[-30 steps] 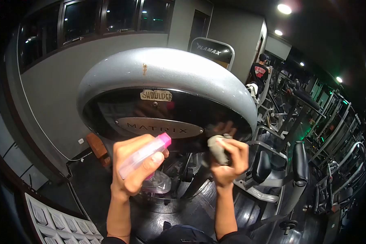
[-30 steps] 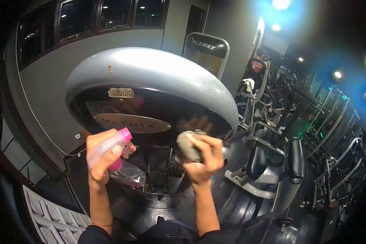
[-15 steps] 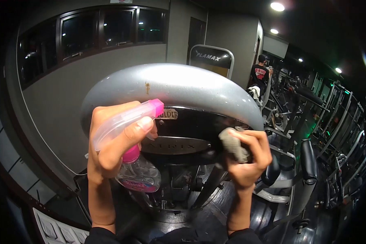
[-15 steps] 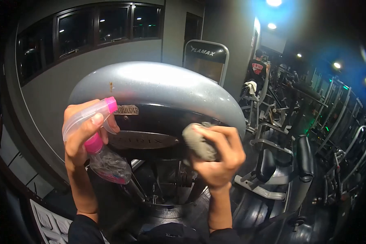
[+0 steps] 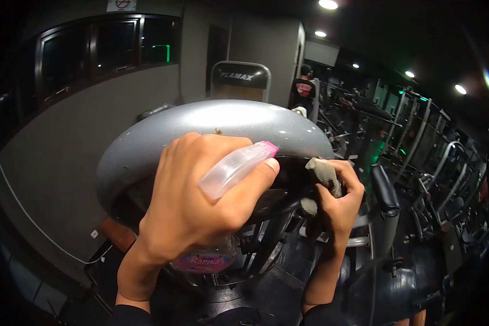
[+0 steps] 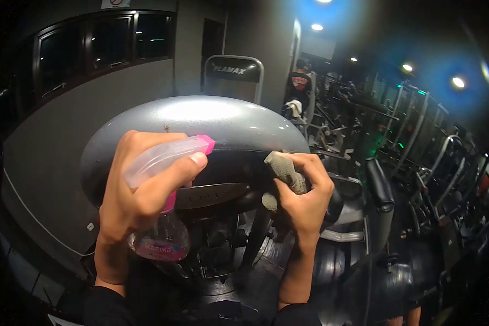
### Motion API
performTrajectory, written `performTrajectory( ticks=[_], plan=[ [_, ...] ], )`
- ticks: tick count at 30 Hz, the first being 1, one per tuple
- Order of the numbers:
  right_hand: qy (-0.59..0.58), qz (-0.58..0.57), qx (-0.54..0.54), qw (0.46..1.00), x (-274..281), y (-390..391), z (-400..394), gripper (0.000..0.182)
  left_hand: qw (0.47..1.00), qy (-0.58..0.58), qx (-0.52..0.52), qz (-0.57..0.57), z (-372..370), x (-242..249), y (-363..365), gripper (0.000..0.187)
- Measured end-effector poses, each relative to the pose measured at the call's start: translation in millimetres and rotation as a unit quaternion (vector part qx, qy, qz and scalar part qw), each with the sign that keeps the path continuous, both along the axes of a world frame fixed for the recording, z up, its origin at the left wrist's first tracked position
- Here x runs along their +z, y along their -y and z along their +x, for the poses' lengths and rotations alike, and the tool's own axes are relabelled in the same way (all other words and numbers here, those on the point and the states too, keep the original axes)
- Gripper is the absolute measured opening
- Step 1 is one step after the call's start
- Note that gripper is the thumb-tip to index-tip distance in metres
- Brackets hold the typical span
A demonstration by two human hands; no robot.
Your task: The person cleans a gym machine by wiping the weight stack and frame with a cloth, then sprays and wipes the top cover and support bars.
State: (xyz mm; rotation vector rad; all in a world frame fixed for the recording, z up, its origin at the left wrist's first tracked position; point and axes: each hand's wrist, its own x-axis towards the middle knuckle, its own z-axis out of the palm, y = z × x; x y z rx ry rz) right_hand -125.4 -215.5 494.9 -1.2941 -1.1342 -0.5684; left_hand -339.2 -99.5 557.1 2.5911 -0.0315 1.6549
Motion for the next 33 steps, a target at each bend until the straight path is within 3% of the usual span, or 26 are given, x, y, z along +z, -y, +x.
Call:
performTrajectory(
  ticks=[1,2,7,11,13,15,16,19,21,23,27,29,33],
  plan=[
    [-0.014,0.002,0.009,1.000,-3.0,0.7,-0.9,0.034,0.998,0.025,-0.003,0.053,1.9,1.2,-1.8,0.007],
    [-0.014,0.000,-0.006,1.000,-5.2,1.1,-2.6,0.035,0.999,-0.031,-0.014,-0.033,-1.4,3.8,1.9,0.008],
    [0.024,0.051,-0.102,0.993,2.3,-14.7,-18.7,0.036,0.988,-0.055,-0.077,-0.123,-12.2,12.6,-7.8,0.016],
    [0.114,0.059,-0.070,0.989,38.0,-36.7,-58.3,0.038,0.978,-0.001,-0.116,-0.173,-26.1,18.1,-21.0,0.020],
    [0.157,0.038,-0.062,0.985,44.8,-42.1,-66.4,0.044,0.981,-0.043,-0.125,-0.143,-40.4,33.6,-25.6,0.024],
    [0.191,0.032,-0.081,0.978,51.4,-36.7,-60.8,0.026,0.957,-0.079,-0.160,-0.230,-48.4,40.8,-29.8,0.026],
    [0.144,0.027,-0.064,0.987,48.9,-33.7,-50.9,0.037,0.951,-0.081,-0.168,-0.248,-50.4,40.7,-34.0,0.029],
    [0.085,0.024,-0.187,0.978,47.9,-21.6,-19.6,0.029,0.965,-0.070,-0.154,-0.200,-54.2,35.7,-47.1,0.033],
    [-0.012,0.001,-0.192,0.981,56.1,-24.1,-5.0,0.029,0.952,-0.095,-0.181,-0.228,-56.1,38.1,-53.0,0.034],
    [-0.004,-0.004,-0.170,0.985,66.5,-30.0,-5.3,0.027,0.938,-0.115,-0.208,-0.252,-53.4,37.6,-57.0,0.036],
    [0.180,-0.042,-0.086,0.979,90.0,-44.9,-43.1,0.031,0.938,-0.097,-0.197,-0.268,-50.7,33.3,-55.6,0.040],
    [0.215,-0.053,-0.062,0.973,93.7,-46.6,-52.4,0.034,0.920,-0.107,-0.169,-0.338,-57.1,35.9,-48.9,0.042],
    [0.170,-0.026,-0.018,0.985,75.7,-27.7,-18.0,0.030,0.921,-0.024,-0.179,-0.346,-57.3,24.5,-51.6,0.049]
  ],
)
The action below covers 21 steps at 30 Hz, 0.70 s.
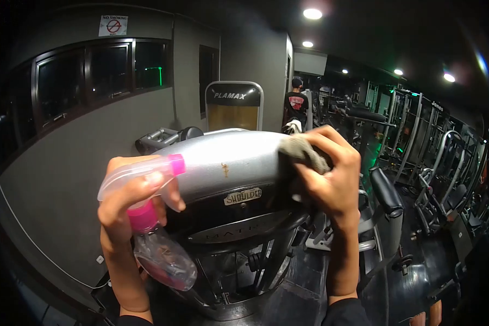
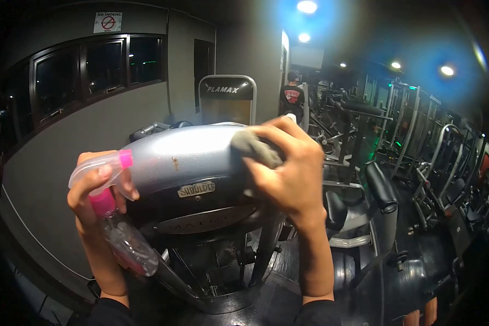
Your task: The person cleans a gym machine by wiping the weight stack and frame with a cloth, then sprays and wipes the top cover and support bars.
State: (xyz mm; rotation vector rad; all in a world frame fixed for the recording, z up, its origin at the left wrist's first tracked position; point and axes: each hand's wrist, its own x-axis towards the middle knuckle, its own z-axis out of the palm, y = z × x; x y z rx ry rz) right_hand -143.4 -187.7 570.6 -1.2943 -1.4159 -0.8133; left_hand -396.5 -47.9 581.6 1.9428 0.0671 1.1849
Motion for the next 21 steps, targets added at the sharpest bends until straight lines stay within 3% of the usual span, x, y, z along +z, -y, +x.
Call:
performTrajectory(
  ticks=[2,4,6,10,12,14,19,21],
  plan=[
    [-0.069,0.012,-0.080,0.994,-13.8,11.7,19.1,0.027,1.000,0.024,-0.012,-0.002,-0.3,-4.7,-3.0,0.048],
    [-0.105,0.036,-0.084,0.990,-16.3,9.0,25.5,0.026,0.999,0.053,0.005,-0.005,1.2,-6.7,0.2,0.048],
    [-0.075,0.049,-0.096,0.991,-13.2,1.5,10.6,0.026,0.998,0.064,0.017,-0.008,1.6,-9.5,2.7,0.047],
    [0.057,0.044,0.022,0.997,-17.6,-12.9,-44.6,0.030,0.994,0.106,0.030,0.011,2.9,-19.4,-1.8,0.045],
    [0.065,0.055,0.007,0.996,-31.5,-15.1,-46.3,0.035,0.992,0.120,0.041,0.015,3.5,-20.6,-2.0,0.045],
    [0.040,0.056,0.014,0.997,-46.6,-6.8,-29.4,0.041,0.993,0.110,0.033,0.032,0.9,-21.5,-3.0,0.045],
    [-0.088,0.106,-0.088,0.987,-61.4,10.4,11.0,0.035,0.993,0.101,0.052,0.034,0.6,-21.3,0.6,0.045],
    [-0.087,0.126,-0.101,0.983,-58.9,5.5,5.5,0.033,0.992,0.099,0.067,0.027,3.1,-23.6,3.8,0.045]
  ],
)
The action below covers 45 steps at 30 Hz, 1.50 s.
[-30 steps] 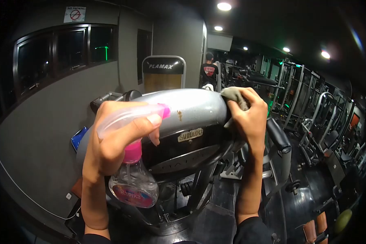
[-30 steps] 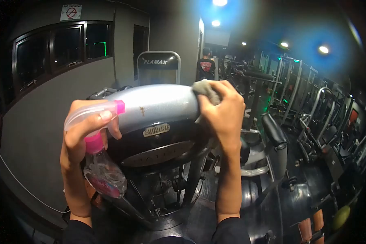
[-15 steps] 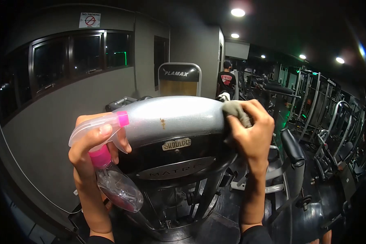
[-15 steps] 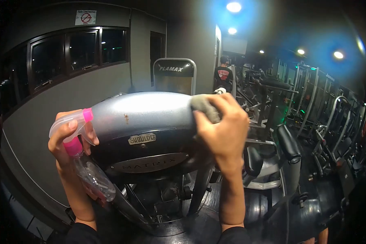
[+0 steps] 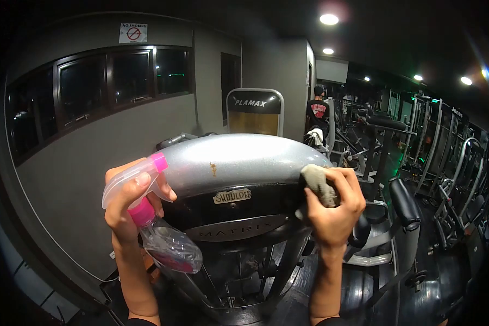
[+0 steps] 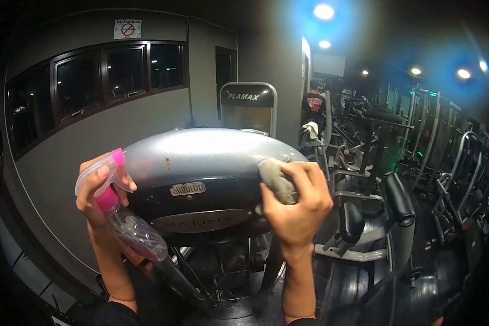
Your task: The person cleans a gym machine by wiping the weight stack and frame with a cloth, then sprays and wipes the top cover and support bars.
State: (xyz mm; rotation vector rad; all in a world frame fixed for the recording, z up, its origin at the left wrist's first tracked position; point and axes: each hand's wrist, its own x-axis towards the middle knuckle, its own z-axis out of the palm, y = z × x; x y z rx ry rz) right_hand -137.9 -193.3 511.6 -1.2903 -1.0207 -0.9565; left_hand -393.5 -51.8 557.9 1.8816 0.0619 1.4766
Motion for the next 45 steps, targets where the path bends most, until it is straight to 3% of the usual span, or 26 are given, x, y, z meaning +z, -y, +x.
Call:
performTrajectory(
  ticks=[2,6,7,13,15,22,25,29,31,36,38,45],
  plan=[
    [0.030,0.007,0.004,1.000,0.6,-9.5,-21.7,0.031,0.999,0.026,0.019,0.013,3.7,-2.3,2.7,0.046],
    [0.113,-0.005,0.051,0.992,-13.3,-17.2,-37.2,0.051,0.998,-0.001,0.058,0.014,0.0,-1.6,7.4,0.045],
    [0.112,0.000,0.068,0.991,-15.7,-15.8,-28.9,0.049,0.998,-0.012,0.053,0.009,-1.3,-2.6,10.1,0.045],
    [-0.026,0.021,0.009,0.999,-28.0,3.7,6.0,0.039,0.996,-0.090,0.008,-0.021,-1.7,-26.1,36.6,0.046],
    [-0.030,0.019,0.003,0.999,-29.2,-1.7,-1.6,0.038,0.992,-0.096,-0.022,-0.078,3.3,-40.0,37.6,0.044],
    [0.098,-0.036,0.092,0.990,-47.3,-12.9,-35.8,0.053,0.991,-0.131,-0.023,-0.023,20.1,-69.1,37.2,0.031],
    [0.055,0.001,0.083,0.995,-61.6,-9.5,-17.3,0.047,0.991,-0.134,-0.014,-0.008,23.3,-77.5,34.4,0.030],
    [-0.049,0.037,-0.021,0.998,-62.5,2.3,8.4,0.040,0.993,-0.118,-0.007,-0.016,24.8,-87.5,33.9,0.031],
    [-0.102,0.069,0.001,0.992,-59.9,-3.0,3.8,0.040,0.993,-0.121,0.002,0.006,25.0,-91.8,30.5,0.031],
    [0.006,0.017,0.085,0.996,-57.4,-17.8,-52.5,0.043,0.991,-0.124,0.022,0.036,25.7,-94.4,30.8,0.033],
    [0.023,-0.013,0.116,0.993,-72.9,-19.0,-58.9,0.050,0.993,-0.114,0.016,-0.002,25.2,-94.9,32.2,0.032],
    [-0.101,0.060,0.022,0.993,-78.7,-7.4,-20.6,0.050,0.989,-0.138,0.026,0.048,20.0,-99.6,26.7,0.032]
  ],
)
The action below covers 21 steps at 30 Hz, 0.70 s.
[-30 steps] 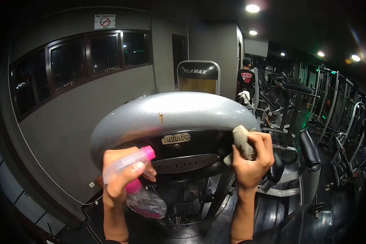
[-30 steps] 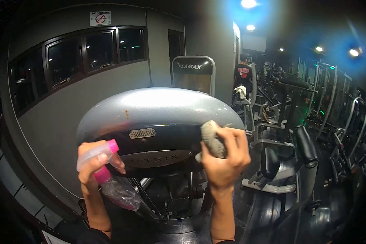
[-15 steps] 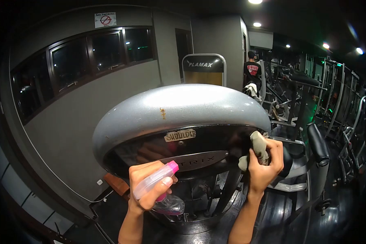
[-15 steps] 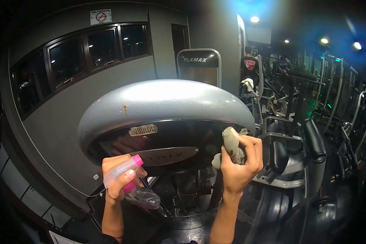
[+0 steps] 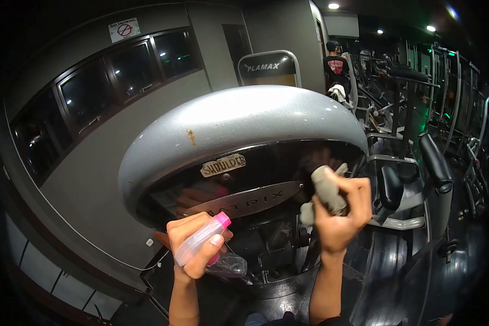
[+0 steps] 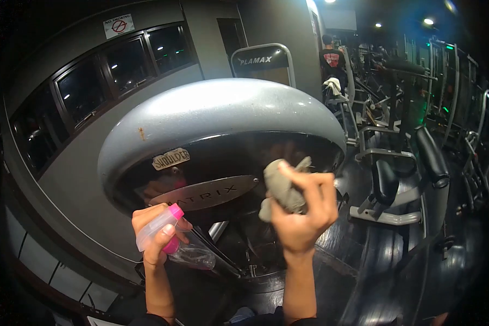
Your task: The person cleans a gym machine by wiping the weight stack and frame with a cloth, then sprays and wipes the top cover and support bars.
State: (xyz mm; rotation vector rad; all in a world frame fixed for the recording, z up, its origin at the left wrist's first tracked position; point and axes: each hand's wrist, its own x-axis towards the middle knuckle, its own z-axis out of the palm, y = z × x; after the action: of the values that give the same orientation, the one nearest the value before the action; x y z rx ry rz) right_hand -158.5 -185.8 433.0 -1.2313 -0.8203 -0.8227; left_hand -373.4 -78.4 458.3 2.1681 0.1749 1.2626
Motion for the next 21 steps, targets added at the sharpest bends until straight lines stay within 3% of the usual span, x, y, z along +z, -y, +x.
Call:
performTrajectory(
  ticks=[3,8,12,16,19,21],
  plan=[
    [-0.061,0.036,-0.018,0.997,-2.9,-6.7,0.7,0.048,1.000,-0.011,0.015,-0.013,-0.8,0.4,2.5,0.032],
    [0.084,0.012,0.069,0.994,-22.5,-26.5,-40.2,0.043,0.999,0.017,0.021,-0.033,0.3,-2.7,3.1,0.033],
    [0.118,-0.007,0.032,0.992,-35.0,-16.7,-16.1,0.043,1.000,0.006,0.017,-0.004,-0.7,-4.0,0.5,0.035],
    [-0.059,0.011,-0.063,0.996,-39.3,-3.3,23.1,0.041,0.999,0.004,0.030,-0.026,-4.8,-15.2,-2.9,0.036],
    [-0.075,0.043,-0.032,0.996,-45.4,-15.2,11.5,0.040,0.999,0.000,0.037,-0.025,-4.5,-16.5,-1.1,0.037],
    [-0.004,0.045,0.026,0.999,-46.8,-21.3,-15.0,0.037,0.999,-0.002,0.038,-0.024,-2.9,-16.2,-0.3,0.036]
  ],
)
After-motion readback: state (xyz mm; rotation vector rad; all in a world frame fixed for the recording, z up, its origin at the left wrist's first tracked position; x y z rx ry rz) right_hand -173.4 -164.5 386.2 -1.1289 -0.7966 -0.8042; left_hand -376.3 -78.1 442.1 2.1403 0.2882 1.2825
